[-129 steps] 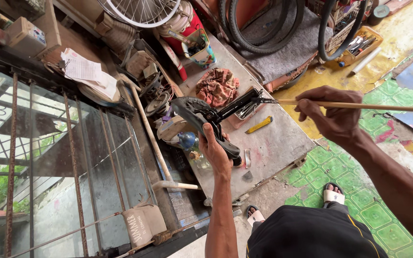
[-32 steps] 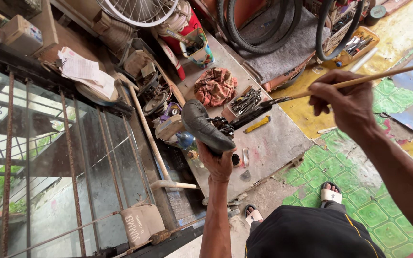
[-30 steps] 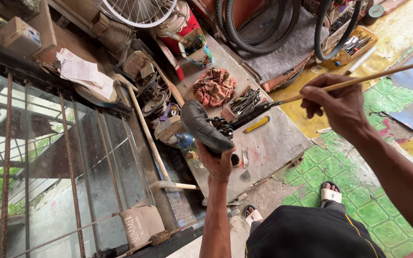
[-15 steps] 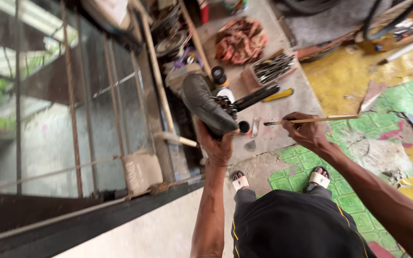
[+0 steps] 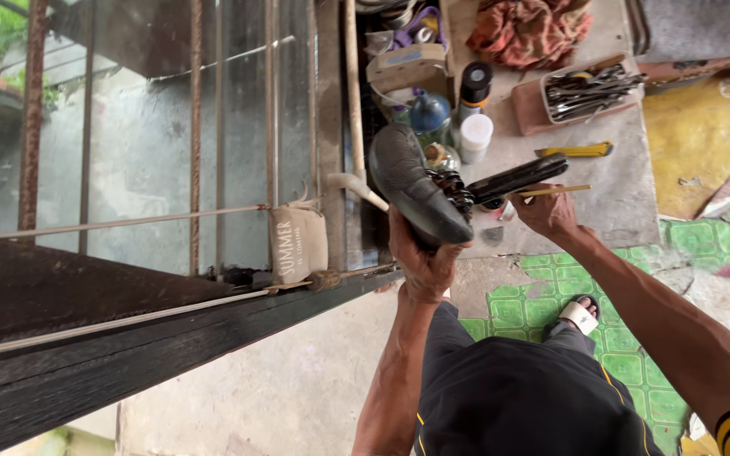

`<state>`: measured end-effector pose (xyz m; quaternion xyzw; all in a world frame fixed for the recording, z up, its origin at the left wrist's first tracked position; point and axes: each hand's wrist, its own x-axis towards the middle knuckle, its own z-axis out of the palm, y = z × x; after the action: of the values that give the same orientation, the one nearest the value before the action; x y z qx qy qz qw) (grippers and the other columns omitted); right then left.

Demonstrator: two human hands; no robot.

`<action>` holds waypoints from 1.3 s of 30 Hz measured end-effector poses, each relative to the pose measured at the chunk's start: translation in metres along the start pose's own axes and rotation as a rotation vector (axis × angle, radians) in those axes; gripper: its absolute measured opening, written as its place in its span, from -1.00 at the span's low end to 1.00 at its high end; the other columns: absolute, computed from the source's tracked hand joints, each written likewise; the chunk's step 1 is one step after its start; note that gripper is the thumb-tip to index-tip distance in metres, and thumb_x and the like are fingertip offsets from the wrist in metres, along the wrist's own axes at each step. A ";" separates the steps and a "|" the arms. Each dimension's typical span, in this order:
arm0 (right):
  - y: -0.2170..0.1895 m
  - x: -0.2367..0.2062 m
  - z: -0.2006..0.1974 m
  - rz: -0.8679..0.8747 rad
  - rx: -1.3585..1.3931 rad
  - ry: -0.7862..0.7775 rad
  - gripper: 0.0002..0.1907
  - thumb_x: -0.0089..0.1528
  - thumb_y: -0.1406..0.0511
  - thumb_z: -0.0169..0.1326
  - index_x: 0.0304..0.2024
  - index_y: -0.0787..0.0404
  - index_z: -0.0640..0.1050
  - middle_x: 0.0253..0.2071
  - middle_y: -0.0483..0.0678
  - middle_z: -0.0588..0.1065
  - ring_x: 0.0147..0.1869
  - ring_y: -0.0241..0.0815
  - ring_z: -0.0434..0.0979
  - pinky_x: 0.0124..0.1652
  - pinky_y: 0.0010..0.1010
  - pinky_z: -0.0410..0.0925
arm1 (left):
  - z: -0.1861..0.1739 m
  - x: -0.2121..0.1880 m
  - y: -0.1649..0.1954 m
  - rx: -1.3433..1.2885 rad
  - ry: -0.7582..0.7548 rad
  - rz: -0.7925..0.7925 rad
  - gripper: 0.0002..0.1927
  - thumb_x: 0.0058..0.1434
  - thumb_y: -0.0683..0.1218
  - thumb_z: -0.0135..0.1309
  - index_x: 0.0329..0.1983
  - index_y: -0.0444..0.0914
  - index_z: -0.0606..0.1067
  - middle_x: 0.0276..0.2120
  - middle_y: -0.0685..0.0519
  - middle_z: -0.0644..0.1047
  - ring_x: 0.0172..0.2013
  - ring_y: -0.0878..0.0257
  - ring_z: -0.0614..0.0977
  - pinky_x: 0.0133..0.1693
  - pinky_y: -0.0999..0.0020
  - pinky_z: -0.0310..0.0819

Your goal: The person holds a bicycle saddle and paints its underside and seat post black using a long-handled brush, turning the saddle to coat different sides. They then carry the saddle outside, paint a bicycle wheel rim resting on a wall, walk back inside, and dip the brush into a paint can.

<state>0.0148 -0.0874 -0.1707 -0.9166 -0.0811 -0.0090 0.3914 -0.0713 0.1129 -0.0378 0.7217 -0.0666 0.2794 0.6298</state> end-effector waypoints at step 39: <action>0.051 -0.040 -0.097 0.148 1.172 0.494 -0.88 0.40 0.41 0.11 -0.25 0.35 0.55 -0.51 0.01 0.45 -0.57 -0.25 0.41 -0.49 -0.44 0.29 | -0.022 -0.001 -0.026 0.271 -0.023 0.243 -0.05 0.25 0.44 0.16 0.38 -0.37 0.29 0.12 -0.10 0.48 0.06 0.04 0.64 0.07 0.23 0.61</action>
<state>-0.0119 -0.1976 -0.1432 -0.5247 0.0836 -0.1471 0.8343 -0.0672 0.1391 -0.0597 0.7898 -0.1223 0.3516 0.4875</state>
